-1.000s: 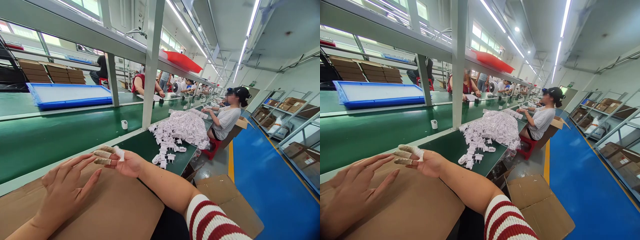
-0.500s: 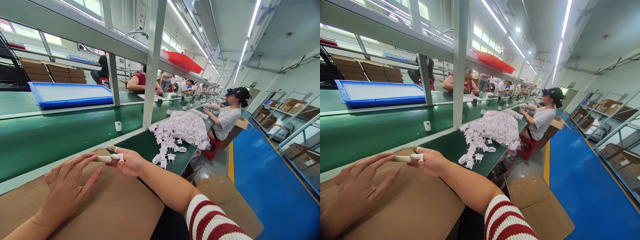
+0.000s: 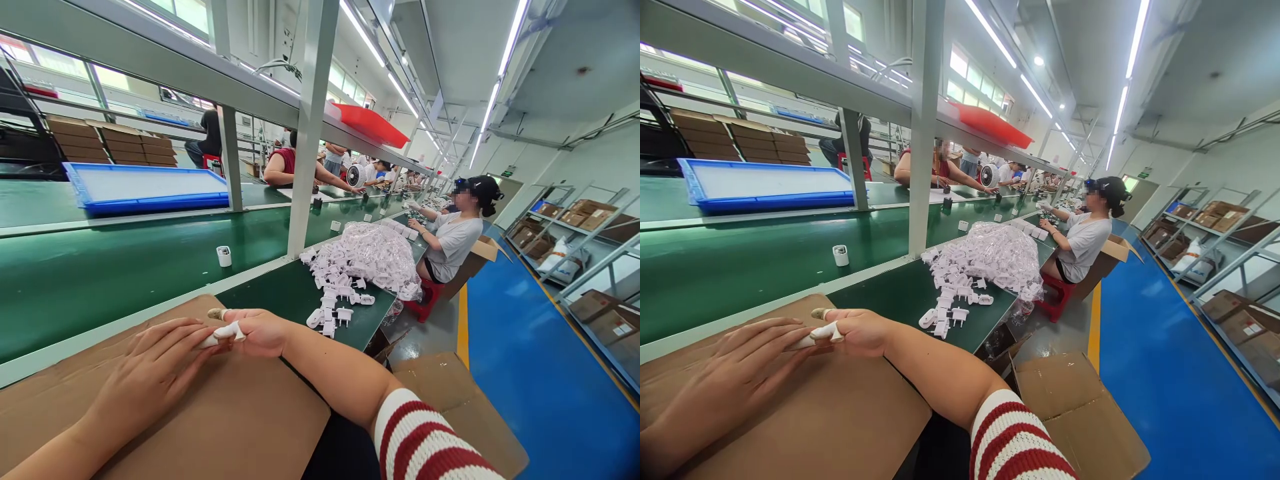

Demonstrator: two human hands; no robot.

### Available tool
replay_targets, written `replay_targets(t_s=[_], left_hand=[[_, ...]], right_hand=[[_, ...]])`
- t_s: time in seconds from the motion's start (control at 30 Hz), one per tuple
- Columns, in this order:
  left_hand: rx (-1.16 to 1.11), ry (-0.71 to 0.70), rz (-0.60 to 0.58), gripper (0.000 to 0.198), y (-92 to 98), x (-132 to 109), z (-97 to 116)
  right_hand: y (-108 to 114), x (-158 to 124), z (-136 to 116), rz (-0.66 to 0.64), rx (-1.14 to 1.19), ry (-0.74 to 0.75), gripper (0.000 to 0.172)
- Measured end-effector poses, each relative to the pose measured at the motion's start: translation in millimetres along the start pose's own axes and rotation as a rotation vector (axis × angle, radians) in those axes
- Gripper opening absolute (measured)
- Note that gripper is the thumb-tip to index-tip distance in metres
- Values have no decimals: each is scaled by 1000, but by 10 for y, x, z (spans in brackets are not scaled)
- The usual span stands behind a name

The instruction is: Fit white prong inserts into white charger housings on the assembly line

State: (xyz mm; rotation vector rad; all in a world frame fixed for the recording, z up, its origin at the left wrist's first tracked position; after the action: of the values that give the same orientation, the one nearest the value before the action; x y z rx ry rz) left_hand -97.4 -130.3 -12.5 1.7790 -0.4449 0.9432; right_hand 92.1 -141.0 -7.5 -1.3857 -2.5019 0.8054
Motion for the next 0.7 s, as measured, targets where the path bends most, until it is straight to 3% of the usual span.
replay_targets(t_s=[0.4, 0.53, 0.63, 0.7], left_hand=[[23, -30, -21, 26, -63, -45, 2], [98, -56, -94, 36, -144, -38, 33], [178, 51, -147, 41, -229, -72, 50], [209, 156, -127, 43, -265, -109, 48]], right_hand=[[-54, -8, 34, 6, -21, -24, 52], [-76, 28, 79, 3, -62, -18, 69], [-37, 65, 92, 109, -188, 53, 88], [29, 61, 35, 244, -369, 121, 86]])
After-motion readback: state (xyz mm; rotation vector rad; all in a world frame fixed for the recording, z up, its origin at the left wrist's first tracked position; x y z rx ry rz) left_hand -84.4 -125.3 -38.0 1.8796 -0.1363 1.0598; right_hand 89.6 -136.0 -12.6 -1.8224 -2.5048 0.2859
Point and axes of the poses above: each hand's wrist, its own x-axis towards the middle knuckle, its own y-axis out of the back of the hand, z = x × y, the point moved 1 cm from there along x, towards the middle knuckle, and after that the axes turned 6 degrees about -z, right-handed, at the moved point
